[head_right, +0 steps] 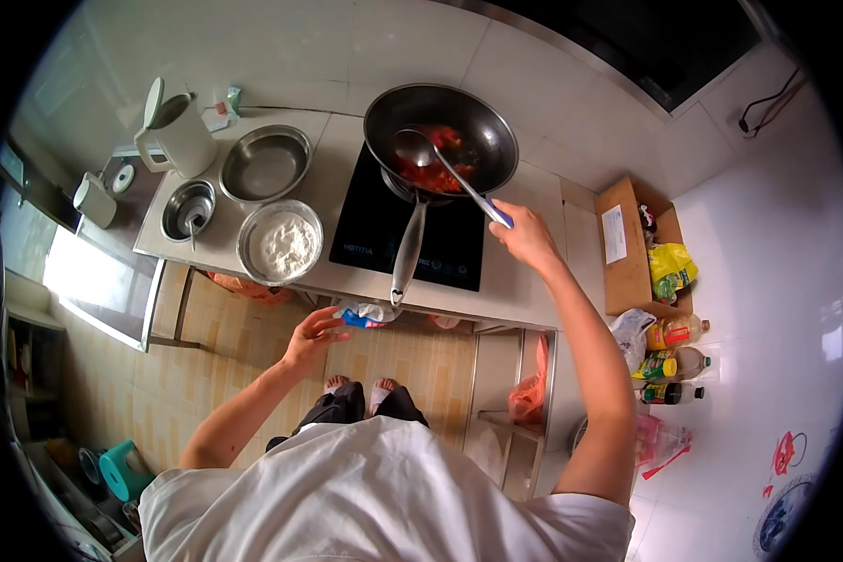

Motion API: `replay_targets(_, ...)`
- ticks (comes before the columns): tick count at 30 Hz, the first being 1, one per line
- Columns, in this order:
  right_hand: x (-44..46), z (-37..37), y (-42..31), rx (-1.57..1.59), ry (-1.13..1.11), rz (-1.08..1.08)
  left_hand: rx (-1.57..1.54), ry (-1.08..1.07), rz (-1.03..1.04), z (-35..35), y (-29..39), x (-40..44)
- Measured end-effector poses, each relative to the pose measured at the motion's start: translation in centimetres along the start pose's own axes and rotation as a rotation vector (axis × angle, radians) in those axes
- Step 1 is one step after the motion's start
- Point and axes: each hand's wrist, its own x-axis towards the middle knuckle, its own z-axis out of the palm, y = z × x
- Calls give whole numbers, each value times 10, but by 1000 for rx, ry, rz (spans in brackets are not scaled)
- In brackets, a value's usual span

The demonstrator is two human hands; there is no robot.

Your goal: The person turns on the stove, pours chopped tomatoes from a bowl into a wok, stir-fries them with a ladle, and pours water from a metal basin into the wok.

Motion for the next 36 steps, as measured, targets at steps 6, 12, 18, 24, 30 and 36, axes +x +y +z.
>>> replay_targets(6,11,-20,25,-385,344,-286,224,247,-29,-29,5,-30)
replay_targets(12,34,-11,21,-261,272,-263,182,220,-88,-38,16,-30)
replay_targets(18,33,-23,37,-352,149,-348,134,381,-60,-41,17,-41)
replay_targets(24,32,-27,43,-347,63,-368,71,465,-53,-17,-5,-37)
replay_targets(30,51,-17,39,-447,-20,-277,31,530,-23,-7,-22,-38)
replay_targets(36,66,-17,40,-600,40,-419,-1,522,-32,-9,-12,-43)
